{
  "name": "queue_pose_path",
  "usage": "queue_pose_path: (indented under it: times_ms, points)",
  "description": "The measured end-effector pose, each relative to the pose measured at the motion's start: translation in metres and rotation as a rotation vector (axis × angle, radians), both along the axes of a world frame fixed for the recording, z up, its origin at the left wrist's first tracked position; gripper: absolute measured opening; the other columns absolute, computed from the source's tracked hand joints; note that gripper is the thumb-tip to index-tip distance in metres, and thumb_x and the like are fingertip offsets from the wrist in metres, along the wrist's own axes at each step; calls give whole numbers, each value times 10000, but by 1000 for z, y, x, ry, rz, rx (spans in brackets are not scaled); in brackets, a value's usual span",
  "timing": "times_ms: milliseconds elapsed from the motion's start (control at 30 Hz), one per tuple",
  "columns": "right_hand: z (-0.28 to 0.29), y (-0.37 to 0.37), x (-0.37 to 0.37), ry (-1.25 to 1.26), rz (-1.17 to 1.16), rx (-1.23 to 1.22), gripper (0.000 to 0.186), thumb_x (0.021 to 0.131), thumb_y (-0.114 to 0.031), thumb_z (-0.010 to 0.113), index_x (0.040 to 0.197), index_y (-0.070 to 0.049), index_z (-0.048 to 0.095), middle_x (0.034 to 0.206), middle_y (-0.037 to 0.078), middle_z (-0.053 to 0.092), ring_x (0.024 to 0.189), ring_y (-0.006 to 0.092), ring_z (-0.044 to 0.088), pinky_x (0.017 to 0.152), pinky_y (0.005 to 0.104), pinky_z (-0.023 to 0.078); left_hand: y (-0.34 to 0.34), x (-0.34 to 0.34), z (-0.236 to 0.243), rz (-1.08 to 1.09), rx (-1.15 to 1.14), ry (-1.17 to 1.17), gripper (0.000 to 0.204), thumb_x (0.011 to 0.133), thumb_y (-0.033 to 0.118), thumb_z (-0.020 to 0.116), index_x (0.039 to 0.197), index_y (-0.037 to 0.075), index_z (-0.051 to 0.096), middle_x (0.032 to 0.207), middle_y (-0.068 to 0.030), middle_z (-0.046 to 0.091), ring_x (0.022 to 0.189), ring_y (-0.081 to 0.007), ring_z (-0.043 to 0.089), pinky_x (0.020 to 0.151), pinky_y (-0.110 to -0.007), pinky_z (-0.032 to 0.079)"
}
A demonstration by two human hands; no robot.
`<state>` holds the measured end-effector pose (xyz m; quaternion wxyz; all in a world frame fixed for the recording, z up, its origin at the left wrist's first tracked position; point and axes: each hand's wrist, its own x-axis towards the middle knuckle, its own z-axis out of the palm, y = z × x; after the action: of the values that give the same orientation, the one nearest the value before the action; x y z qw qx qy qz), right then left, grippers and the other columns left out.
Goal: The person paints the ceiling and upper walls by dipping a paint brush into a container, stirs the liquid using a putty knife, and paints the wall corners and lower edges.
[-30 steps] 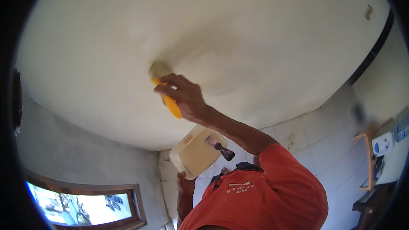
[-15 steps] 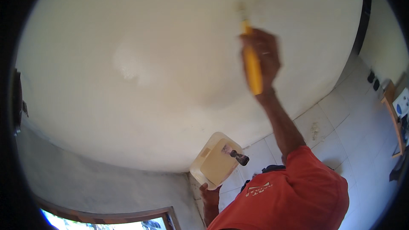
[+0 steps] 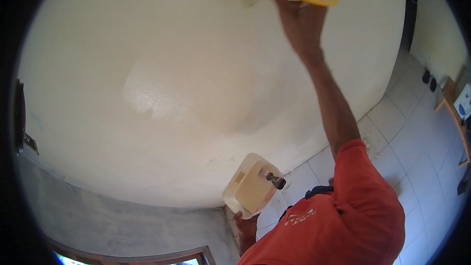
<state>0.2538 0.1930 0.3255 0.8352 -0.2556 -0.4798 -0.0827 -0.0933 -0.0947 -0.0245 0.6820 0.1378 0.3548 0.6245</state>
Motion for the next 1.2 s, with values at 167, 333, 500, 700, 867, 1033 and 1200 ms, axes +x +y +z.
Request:
queue_pose_path:
  times_ms: [167, 333, 500, 700, 867, 1033, 1200]
  points:
    - [-5, 2, 4, -247, -556, 239, 195, 863, 65, 673, 1040, -18, 675, 1011, 60, 679, 888, 134, 640, 710, 240, 521, 13, -1, 0, -9, 14, 7, 704, 836, 287, 618, 1459, 72, 369, 1391, -103, 520, 1243, -287, 546, 1002, -472, 490]
    - [-86, -32, -137, -552, -209, -120, 374, 708, -114, 749, 1059, -242, 724, 1200, 5, 631, 898, 182, 620, 589, 281, 558, 4, -7, -7, -31, 38, 53, 730, 828, 322, 603, 1470, 73, 359, 1421, -117, 500, 1290, -307, 505, 1050, -525, 433]
    - [-91, -52, -165, -567, 443, -98, 314, 758, -3, 728, 1030, -129, 638, 1104, 65, 637, 896, 218, 644, 634, 317, 568, 0, -6, -2, 11, -7, 35, 698, 845, 288, 610, 1465, 85, 364, 1396, -96, 519, 1250, -287, 539, 994, -484, 487]
    - [-91, -17, -27, -115, 16, -222, 249, 822, 142, 634, 1006, -24, 655, 1029, 88, 649, 915, 152, 638, 774, 261, 541, -3, -11, 7, 22, -2, 32, 708, 847, 293, 607, 1472, 81, 353, 1421, -96, 494, 1276, -285, 518, 1026, -479, 465]
    - [-106, -15, -26, -237, -292, -90, 315, 821, 149, 640, 1073, -31, 697, 1164, 136, 576, 886, 160, 641, 706, 242, 567, 11, -10, 10, -4, -38, 92, 714, 836, 332, 600, 1467, 92, 369, 1403, -103, 514, 1271, -282, 522, 1013, -486, 467]
    - [-128, -40, -135, -538, 300, -270, 316, 755, -47, 742, 1049, -158, 711, 1132, 41, 663, 876, 171, 651, 707, 308, 571, 7, -12, 5, -35, -34, 94, 725, 825, 343, 609, 1463, 91, 375, 1401, -101, 515, 1262, -279, 527, 1002, -485, 473]
    - [-97, -16, -103, -270, 406, -220, 203, 827, 47, 694, 991, -65, 656, 1025, 60, 663, 901, 189, 650, 781, 293, 530, 6, -12, -1, -15, -62, 117, 746, 820, 372, 618, 1467, 93, 372, 1411, -105, 509, 1262, -289, 525, 1008, -494, 463]
